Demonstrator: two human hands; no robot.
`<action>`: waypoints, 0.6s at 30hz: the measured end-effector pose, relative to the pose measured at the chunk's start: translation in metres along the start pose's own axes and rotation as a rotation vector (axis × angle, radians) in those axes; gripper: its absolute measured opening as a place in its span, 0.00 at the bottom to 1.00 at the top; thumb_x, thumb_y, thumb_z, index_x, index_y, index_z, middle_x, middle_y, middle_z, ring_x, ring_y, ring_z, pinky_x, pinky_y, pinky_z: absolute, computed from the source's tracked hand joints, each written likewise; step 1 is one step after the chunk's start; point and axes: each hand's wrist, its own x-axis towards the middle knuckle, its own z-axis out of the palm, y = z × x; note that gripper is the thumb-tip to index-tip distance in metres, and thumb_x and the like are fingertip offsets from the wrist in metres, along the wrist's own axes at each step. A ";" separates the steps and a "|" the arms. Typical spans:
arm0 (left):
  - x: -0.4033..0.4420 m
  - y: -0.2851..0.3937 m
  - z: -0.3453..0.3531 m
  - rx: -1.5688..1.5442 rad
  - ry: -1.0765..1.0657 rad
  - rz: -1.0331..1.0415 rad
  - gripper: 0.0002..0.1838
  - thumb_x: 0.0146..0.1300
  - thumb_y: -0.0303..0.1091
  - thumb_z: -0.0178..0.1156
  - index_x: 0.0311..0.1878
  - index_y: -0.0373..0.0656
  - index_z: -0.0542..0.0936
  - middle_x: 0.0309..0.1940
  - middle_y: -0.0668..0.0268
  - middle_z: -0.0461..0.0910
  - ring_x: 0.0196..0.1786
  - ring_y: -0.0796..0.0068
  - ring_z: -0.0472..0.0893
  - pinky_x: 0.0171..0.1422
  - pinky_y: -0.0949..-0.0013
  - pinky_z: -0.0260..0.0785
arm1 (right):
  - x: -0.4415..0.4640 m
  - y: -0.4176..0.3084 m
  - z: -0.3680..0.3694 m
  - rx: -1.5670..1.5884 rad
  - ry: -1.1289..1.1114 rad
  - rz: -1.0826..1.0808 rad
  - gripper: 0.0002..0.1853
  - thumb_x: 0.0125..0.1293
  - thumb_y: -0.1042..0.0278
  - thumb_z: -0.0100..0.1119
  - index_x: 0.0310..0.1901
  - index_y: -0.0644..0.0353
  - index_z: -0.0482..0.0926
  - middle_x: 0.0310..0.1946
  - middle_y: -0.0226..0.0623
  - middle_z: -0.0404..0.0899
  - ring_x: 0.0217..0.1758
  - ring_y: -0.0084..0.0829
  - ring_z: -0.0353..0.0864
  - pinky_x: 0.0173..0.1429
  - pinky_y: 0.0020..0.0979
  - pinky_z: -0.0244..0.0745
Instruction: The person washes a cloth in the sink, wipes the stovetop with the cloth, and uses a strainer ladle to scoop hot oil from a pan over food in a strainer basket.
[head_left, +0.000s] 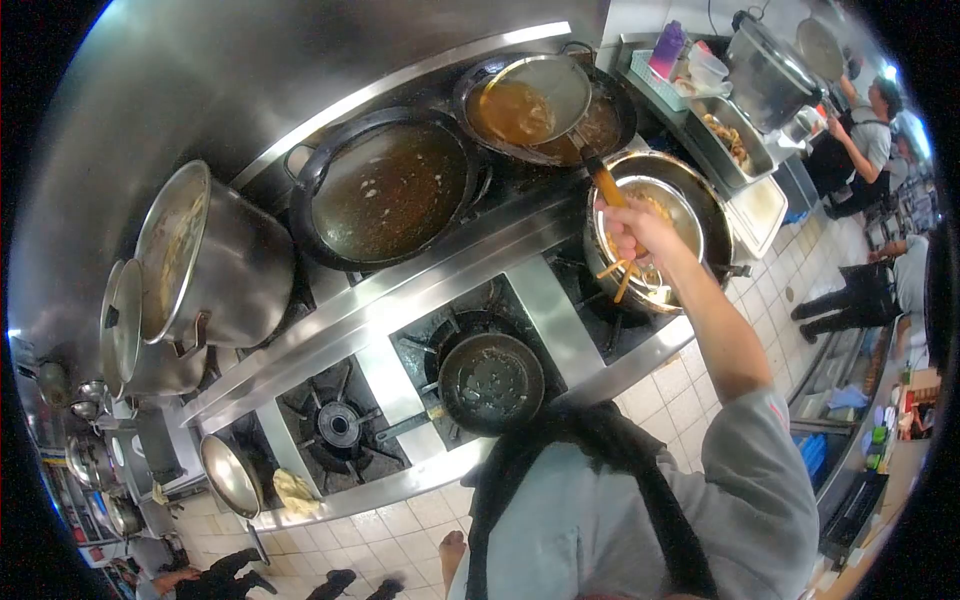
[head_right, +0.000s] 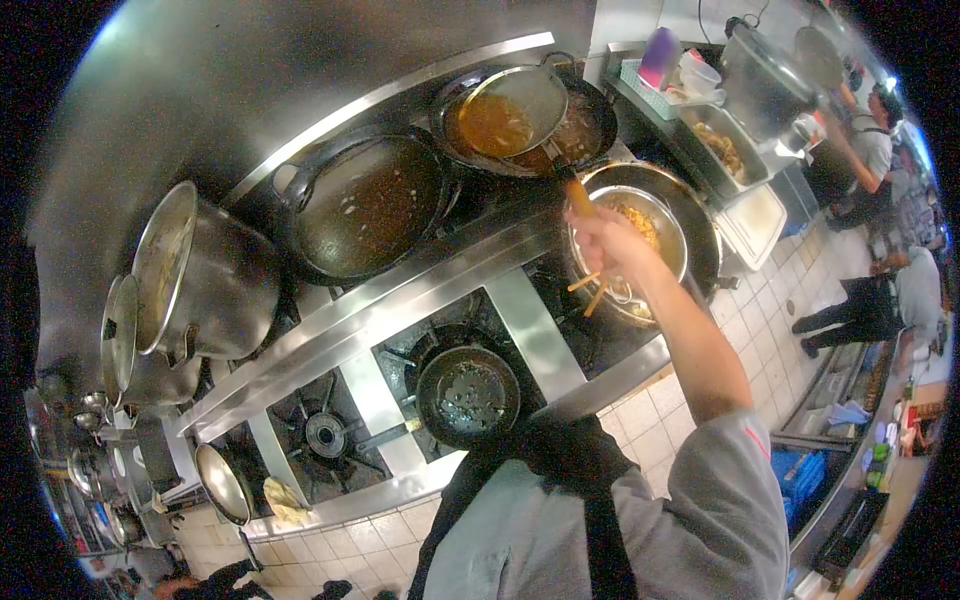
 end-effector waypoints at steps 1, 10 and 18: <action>-0.001 0.003 0.002 -0.031 0.069 -0.070 0.19 0.70 0.44 0.54 0.27 0.40 0.78 0.20 0.63 0.75 0.26 0.73 0.72 0.32 0.60 0.66 | -0.005 0.000 0.003 0.001 -0.008 -0.001 0.15 0.73 0.66 0.54 0.57 0.61 0.71 0.21 0.21 0.64 0.15 0.15 0.60 0.16 0.22 0.53; 0.038 -0.043 0.006 -0.026 -0.069 0.029 0.16 0.72 0.43 0.54 0.33 0.43 0.81 0.23 0.72 0.75 0.25 0.77 0.73 0.30 0.65 0.67 | -0.032 0.002 0.008 0.148 -0.059 0.024 0.14 0.74 0.67 0.54 0.57 0.62 0.71 0.22 0.21 0.62 0.14 0.13 0.58 0.14 0.19 0.50; 0.047 -0.045 0.015 -0.082 -0.127 -0.017 0.08 0.64 0.32 0.54 0.29 0.42 0.74 0.23 0.66 0.69 0.26 0.71 0.69 0.32 0.64 0.65 | -0.039 0.005 0.003 0.306 -0.123 0.030 0.13 0.74 0.70 0.54 0.56 0.63 0.73 0.24 0.22 0.64 0.15 0.12 0.59 0.14 0.18 0.52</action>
